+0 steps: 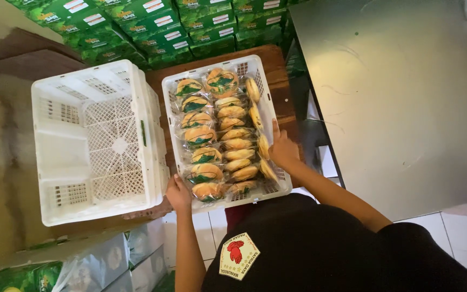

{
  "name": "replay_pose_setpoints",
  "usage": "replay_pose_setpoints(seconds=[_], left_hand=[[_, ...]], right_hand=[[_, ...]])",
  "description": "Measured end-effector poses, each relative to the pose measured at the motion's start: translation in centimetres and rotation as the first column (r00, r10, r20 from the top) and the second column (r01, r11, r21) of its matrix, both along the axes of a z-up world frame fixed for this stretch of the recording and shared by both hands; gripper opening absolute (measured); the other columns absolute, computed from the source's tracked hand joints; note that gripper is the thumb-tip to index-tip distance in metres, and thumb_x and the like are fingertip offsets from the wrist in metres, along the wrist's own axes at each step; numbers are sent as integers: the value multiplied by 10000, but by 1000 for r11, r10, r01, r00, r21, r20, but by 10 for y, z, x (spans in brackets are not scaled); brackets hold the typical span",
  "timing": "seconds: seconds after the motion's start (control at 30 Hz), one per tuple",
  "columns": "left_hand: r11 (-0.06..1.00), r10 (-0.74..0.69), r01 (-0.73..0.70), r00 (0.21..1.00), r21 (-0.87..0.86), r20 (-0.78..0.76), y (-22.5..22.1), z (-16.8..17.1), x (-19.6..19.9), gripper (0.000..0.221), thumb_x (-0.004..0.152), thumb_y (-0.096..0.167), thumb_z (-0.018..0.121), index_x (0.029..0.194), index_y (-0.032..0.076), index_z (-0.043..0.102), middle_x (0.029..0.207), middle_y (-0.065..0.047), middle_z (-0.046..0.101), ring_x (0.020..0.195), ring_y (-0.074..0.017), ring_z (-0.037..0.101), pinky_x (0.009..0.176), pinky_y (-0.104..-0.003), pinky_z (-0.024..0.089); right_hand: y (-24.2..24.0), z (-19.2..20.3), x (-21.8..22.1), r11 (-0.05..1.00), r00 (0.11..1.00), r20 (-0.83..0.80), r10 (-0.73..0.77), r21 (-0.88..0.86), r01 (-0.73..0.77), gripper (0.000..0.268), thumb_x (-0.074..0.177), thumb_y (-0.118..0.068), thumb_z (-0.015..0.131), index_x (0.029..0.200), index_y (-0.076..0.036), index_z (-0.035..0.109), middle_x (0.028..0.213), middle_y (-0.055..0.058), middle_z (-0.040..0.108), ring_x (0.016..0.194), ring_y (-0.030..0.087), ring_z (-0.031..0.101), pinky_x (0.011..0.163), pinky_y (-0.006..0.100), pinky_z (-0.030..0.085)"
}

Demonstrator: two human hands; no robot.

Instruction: The person organizes wrapped bread products in a plastic crate, moving them within the crate and placing one on a nearby metal table before stacking an empty crate on top.

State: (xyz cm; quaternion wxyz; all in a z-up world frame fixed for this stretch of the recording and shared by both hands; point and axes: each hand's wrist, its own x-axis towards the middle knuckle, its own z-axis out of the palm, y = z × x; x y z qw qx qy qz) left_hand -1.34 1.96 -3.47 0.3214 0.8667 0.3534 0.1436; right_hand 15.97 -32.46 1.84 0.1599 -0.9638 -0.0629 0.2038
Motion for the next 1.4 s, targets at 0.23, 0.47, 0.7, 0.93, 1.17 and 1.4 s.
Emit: replay_pose_setpoints(seconds=[0.23, 0.47, 0.7, 0.93, 1.17, 1.4], left_hand=[[1000, 1, -1, 1000, 10, -19, 3, -9, 0, 386, 1107, 337, 469, 1116, 44, 720, 972, -249, 708, 966, -476, 685, 852, -560, 535], [995, 50, -53, 998, -83, -36, 2, -14, 2, 401, 1082, 385, 480, 1146, 56, 701, 1018, -252, 715, 988, -483, 680, 893, -578, 521], [996, -54, 60, 994, -73, 93, 10, -21, 2, 317, 1089, 288, 483, 1018, 50, 680, 918, -211, 690, 925, -436, 683, 845, -495, 537], [978, -120, 156, 963, -136, 242, 9, -7, 5, 209, 1049, 174, 488, 1106, 34, 632, 985, -216, 642, 974, -435, 647, 909, -482, 502], [942, -324, 337, 898, 9, 299, 4, 13, 4, 432, 958, 156, 574, 1350, -5, 491, 1258, -259, 476, 1210, -501, 500, 1071, -566, 392], [845, -519, 448, 820, 293, 240, 6, 35, 2, 379, 980, 285, 500, 1235, 15, 575, 1280, -213, 530, 1195, -434, 551, 1011, -531, 437]], right_hand=[[8, 13, -3, 997, 997, -29, -70, 39, 71, 985, 886, -192, 597, 1676, -138, 11, 1296, 255, 491, 1053, 531, 682, 821, 610, 572], [12, 13, -4, 996, 996, -19, -87, 3, 87, 1006, 897, -284, 639, 1673, -136, 15, 1389, 304, 457, 1117, 558, 658, 861, 622, 570], [31, 20, -11, 986, 998, 5, -64, -151, 64, 1058, 899, -299, 681, 1675, -90, -7, 1327, 285, 493, 1120, 525, 659, 878, 591, 559], [51, -29, -2, 903, 987, 65, -145, -399, 159, 1078, 923, -360, 701, 1677, -89, -20, 1424, 308, 453, 1193, 469, 607, 915, 565, 529], [68, -44, -11, 789, 957, 267, -114, -561, 251, 939, 930, -324, 720, 1681, -118, 195, 1426, 332, 463, 1125, 420, 606, 814, 497, 515], [72, -34, -21, 770, 944, 327, -35, -594, 234, 959, 871, -418, 783, 1667, -149, 321, 1449, 376, 455, 1168, 442, 610, 841, 528, 525]])
